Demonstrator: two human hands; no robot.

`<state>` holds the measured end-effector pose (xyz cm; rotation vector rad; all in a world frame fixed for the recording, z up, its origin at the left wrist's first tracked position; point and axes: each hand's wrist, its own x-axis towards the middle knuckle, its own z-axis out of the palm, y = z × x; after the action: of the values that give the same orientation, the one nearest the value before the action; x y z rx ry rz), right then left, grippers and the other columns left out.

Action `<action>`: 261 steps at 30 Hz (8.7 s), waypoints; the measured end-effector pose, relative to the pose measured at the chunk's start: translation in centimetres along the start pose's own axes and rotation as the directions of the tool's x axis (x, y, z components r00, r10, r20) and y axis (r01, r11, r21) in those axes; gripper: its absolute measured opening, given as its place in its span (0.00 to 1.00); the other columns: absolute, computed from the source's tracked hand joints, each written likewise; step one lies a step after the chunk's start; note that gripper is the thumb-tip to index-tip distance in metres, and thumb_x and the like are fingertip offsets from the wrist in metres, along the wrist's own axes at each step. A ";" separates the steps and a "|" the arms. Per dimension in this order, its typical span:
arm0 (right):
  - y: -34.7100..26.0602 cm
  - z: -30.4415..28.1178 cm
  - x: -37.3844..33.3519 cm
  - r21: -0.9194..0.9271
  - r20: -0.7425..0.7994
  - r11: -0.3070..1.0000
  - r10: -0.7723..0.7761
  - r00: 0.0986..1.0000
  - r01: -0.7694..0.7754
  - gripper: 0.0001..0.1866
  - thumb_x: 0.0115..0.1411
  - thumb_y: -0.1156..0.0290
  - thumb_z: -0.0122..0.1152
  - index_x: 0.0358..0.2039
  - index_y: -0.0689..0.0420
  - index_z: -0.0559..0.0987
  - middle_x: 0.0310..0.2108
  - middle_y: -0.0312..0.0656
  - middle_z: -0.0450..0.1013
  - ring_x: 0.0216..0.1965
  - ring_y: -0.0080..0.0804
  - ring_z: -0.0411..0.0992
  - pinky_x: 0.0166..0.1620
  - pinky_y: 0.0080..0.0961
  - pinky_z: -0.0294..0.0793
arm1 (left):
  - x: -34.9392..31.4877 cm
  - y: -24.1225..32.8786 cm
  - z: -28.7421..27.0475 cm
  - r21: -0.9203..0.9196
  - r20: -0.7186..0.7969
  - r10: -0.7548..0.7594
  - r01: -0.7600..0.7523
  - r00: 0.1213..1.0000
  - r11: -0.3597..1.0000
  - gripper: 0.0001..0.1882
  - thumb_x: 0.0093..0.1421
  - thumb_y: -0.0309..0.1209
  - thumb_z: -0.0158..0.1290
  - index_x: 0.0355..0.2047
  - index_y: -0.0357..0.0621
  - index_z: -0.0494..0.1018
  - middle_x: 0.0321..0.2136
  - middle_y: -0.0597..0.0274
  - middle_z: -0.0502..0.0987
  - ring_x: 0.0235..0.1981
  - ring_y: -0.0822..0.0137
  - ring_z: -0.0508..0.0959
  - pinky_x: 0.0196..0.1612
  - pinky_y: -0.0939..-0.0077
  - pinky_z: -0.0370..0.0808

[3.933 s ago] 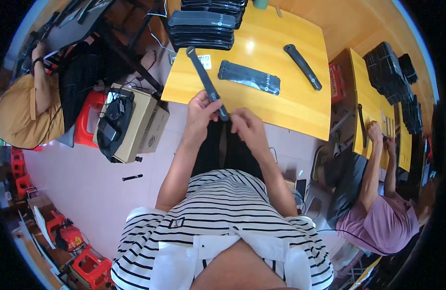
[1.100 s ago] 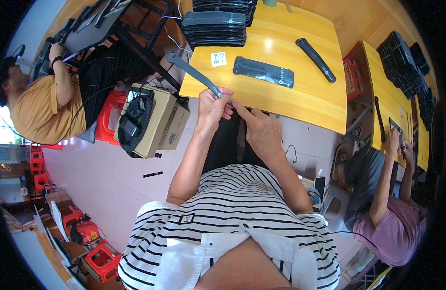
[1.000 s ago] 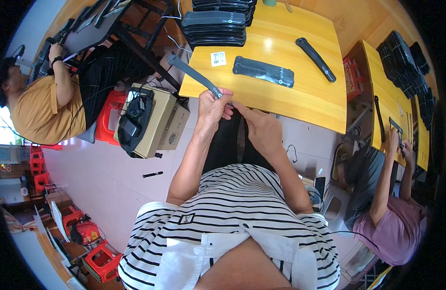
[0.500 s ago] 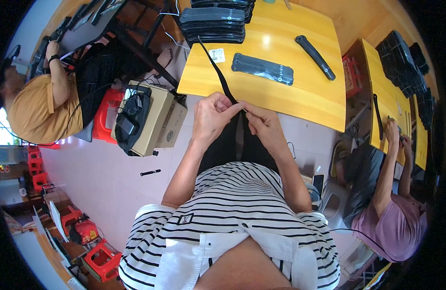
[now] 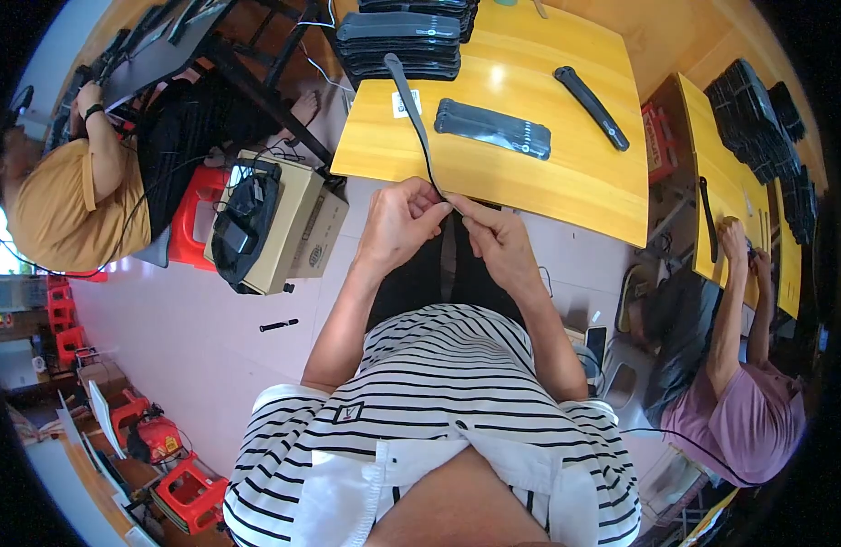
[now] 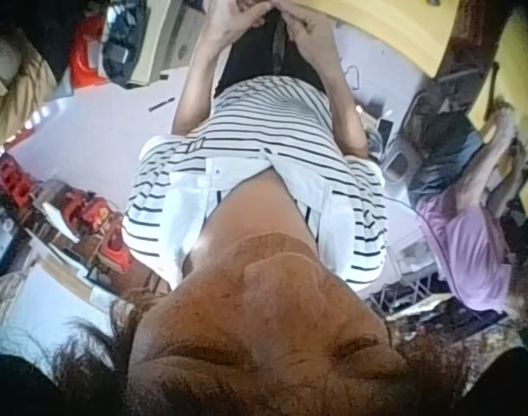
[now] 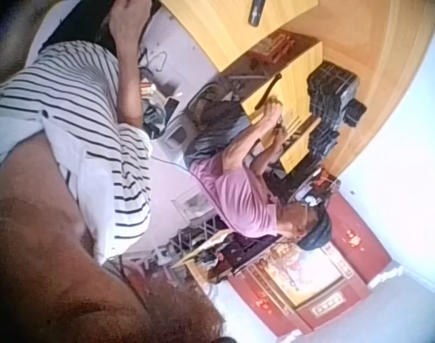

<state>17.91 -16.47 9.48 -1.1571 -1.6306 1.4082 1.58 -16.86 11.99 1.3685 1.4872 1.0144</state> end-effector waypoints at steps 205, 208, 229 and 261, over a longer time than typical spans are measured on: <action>-4.0 -7.9 -4.2 -0.724 0.089 0.614 -0.369 0.925 0.315 0.08 0.45 0.81 0.58 0.28 0.60 0.75 0.23 0.40 0.69 0.21 0.38 0.71 0.22 0.29 0.70 | 2.1 -3.3 7.2 -0.742 0.572 -0.033 0.533 0.820 0.407 0.22 0.63 0.47 0.38 0.40 0.40 0.70 0.28 0.62 0.75 0.16 0.78 0.69 0.16 0.90 0.62; -2.6 -7.6 -4.1 -0.673 0.039 0.703 -0.278 0.960 0.231 0.08 0.44 0.81 0.59 0.29 0.59 0.75 0.23 0.42 0.68 0.22 0.38 0.71 0.26 0.26 0.70 | 2.9 -3.8 6.8 -0.744 0.432 -0.186 0.466 0.882 0.479 0.16 0.62 0.41 0.43 0.36 0.40 0.71 0.26 0.63 0.75 0.15 0.80 0.68 0.16 0.90 0.62; 4.7 -10.5 1.1 0.317 -0.066 0.846 0.470 0.880 -0.429 0.07 0.50 0.77 0.59 0.32 0.62 0.77 0.19 0.37 0.72 0.12 0.11 0.57 0.15 0.09 0.53 | 6.9 -7.0 3.3 -0.693 0.178 -0.254 0.304 0.951 0.654 0.11 0.60 0.31 0.48 0.40 0.37 0.70 0.30 0.60 0.75 0.25 0.73 0.77 0.27 0.84 0.77; 10.1 -11.0 10.2 -0.039 -0.580 0.907 0.322 0.749 -0.420 0.08 0.47 0.71 0.60 0.17 0.61 0.75 0.12 0.36 0.69 0.15 0.19 0.65 0.21 0.19 0.63 | 16.1 -11.2 2.8 -0.051 -0.237 -0.125 0.116 0.963 0.992 0.05 0.50 0.25 0.56 0.25 0.35 0.75 0.16 0.65 0.73 0.17 0.79 0.68 0.20 0.86 0.65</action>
<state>26.05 -2.71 1.01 -1.8752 -1.1370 1.0050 0.22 -1.55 -0.50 1.1453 1.6985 1.1546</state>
